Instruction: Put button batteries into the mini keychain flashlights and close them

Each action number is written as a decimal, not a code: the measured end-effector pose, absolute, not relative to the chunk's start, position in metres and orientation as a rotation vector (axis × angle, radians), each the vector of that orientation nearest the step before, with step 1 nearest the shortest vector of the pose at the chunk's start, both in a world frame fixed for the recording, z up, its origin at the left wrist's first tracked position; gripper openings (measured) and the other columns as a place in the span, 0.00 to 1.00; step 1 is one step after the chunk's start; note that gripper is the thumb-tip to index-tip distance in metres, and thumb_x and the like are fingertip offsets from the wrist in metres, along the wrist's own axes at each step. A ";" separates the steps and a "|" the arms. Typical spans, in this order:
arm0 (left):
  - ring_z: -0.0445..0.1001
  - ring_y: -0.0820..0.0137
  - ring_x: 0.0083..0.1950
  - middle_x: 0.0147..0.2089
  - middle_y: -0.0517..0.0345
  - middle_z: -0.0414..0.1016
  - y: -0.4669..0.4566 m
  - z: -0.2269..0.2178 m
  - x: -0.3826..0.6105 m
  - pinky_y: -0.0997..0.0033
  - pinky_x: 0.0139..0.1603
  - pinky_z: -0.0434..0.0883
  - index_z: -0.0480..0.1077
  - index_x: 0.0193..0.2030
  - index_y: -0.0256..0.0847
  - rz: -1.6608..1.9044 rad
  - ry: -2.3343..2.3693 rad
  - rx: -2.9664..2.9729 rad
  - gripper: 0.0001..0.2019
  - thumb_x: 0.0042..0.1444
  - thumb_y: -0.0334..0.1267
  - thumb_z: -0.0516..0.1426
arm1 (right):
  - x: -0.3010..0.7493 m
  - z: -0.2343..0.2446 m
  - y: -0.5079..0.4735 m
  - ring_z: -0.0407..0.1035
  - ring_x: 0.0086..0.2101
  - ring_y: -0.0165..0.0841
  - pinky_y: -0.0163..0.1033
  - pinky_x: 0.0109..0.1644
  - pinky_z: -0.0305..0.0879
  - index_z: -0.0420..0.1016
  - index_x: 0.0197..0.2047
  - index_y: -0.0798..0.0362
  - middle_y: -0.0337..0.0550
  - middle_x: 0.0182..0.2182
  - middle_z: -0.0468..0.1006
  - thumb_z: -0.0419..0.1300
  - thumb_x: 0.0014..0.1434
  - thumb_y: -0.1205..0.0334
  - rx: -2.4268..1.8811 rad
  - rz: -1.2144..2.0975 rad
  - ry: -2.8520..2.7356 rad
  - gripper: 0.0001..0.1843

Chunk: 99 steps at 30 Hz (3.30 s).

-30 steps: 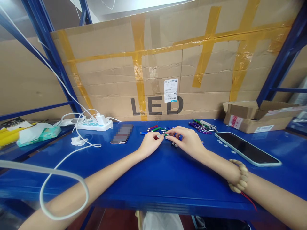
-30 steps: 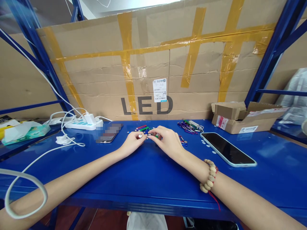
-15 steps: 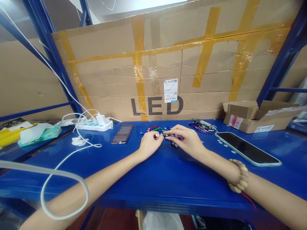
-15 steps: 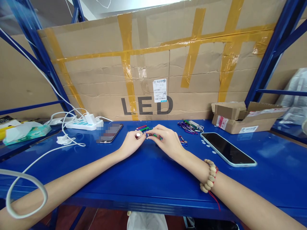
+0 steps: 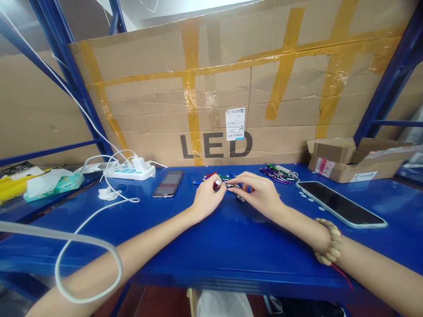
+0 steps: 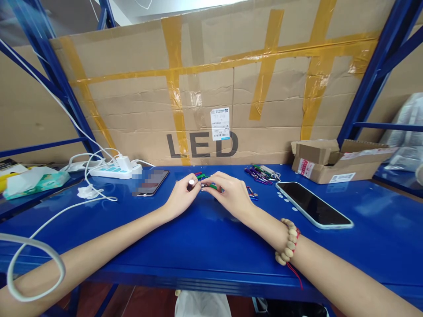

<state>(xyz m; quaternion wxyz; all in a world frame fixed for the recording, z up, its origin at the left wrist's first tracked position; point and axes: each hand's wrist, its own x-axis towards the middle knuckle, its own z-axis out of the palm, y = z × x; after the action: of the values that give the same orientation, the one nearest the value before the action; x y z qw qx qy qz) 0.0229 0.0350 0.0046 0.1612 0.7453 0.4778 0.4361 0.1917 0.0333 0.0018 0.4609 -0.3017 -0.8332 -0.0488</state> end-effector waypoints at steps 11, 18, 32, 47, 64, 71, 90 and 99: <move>0.56 0.75 0.26 0.25 0.68 0.56 0.031 0.003 0.025 0.75 0.29 0.55 0.53 0.27 0.42 1.174 1.305 2.212 0.07 0.51 0.34 0.50 | 0.191 0.001 0.033 0.70 0.34 0.30 0.32 0.31 0.64 0.77 0.43 0.48 0.43 0.37 0.74 0.55 0.61 0.62 -0.746 -0.112 -2.007 0.10; 0.56 0.75 0.25 0.25 0.69 0.56 0.034 0.000 0.023 0.76 0.30 0.56 0.51 0.30 0.44 1.195 1.243 2.175 0.06 0.52 0.34 0.49 | 0.191 0.001 0.033 0.70 0.36 0.30 0.33 0.35 0.66 0.77 0.44 0.48 0.43 0.37 0.74 0.54 0.61 0.65 -0.712 -0.140 -2.017 0.12; 0.62 0.71 0.34 0.30 0.64 0.60 0.039 -0.002 0.021 0.73 0.34 0.60 0.54 0.28 0.42 1.159 1.309 2.242 0.06 0.55 0.34 0.48 | 0.189 0.002 0.032 0.70 0.33 0.30 0.33 0.31 0.65 0.78 0.43 0.46 0.43 0.36 0.75 0.55 0.61 0.61 -0.729 -0.145 -2.023 0.11; 0.65 0.68 0.36 0.29 0.61 0.65 0.045 -0.006 0.021 0.71 0.34 0.62 0.55 0.25 0.42 1.125 1.296 2.356 0.08 0.52 0.32 0.51 | 0.189 0.003 0.031 0.72 0.33 0.30 0.33 0.31 0.65 0.78 0.41 0.48 0.43 0.35 0.77 0.55 0.61 0.60 -0.730 -0.115 -2.005 0.10; 0.65 0.66 0.37 0.28 0.61 0.66 0.045 -0.007 0.020 0.69 0.38 0.63 0.56 0.25 0.42 1.120 1.296 2.420 0.08 0.54 0.32 0.49 | 0.186 0.003 0.032 0.70 0.29 0.31 0.35 0.30 0.64 0.79 0.32 0.53 0.43 0.30 0.78 0.62 0.55 0.60 -0.684 0.274 -1.890 0.06; 0.69 0.65 0.36 0.32 0.58 0.71 0.041 -0.006 0.019 0.72 0.30 0.60 0.62 0.28 0.42 0.901 1.360 2.482 0.07 0.56 0.35 0.48 | 0.187 0.005 0.033 0.69 0.28 0.29 0.33 0.28 0.61 0.79 0.29 0.52 0.41 0.28 0.78 0.62 0.54 0.59 -0.714 0.257 -1.982 0.07; 0.77 0.53 0.40 0.37 0.48 0.80 0.022 0.006 0.027 0.63 0.36 0.68 0.77 0.34 0.42 0.167 1.659 2.682 0.16 0.57 0.36 0.47 | 0.195 0.004 0.029 0.68 0.30 0.30 0.33 0.35 0.58 0.74 0.29 0.54 0.41 0.28 0.76 0.50 0.63 0.59 -0.758 0.304 -2.572 0.16; 0.77 0.53 0.41 0.37 0.44 0.79 0.020 0.007 0.026 0.60 0.38 0.70 0.76 0.34 0.39 0.142 1.656 2.722 0.18 0.60 0.35 0.45 | 0.190 0.000 0.034 0.56 0.21 0.25 0.32 0.28 0.53 0.67 0.22 0.56 0.36 0.20 0.65 0.49 0.62 0.50 -0.771 0.926 -2.428 0.24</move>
<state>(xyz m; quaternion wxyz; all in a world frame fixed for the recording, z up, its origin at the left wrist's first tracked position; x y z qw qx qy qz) 0.0261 0.0204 0.0074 -0.0239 0.8533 0.5189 0.0444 0.1900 0.0337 -0.0004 0.2139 -0.2777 -0.8751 0.3336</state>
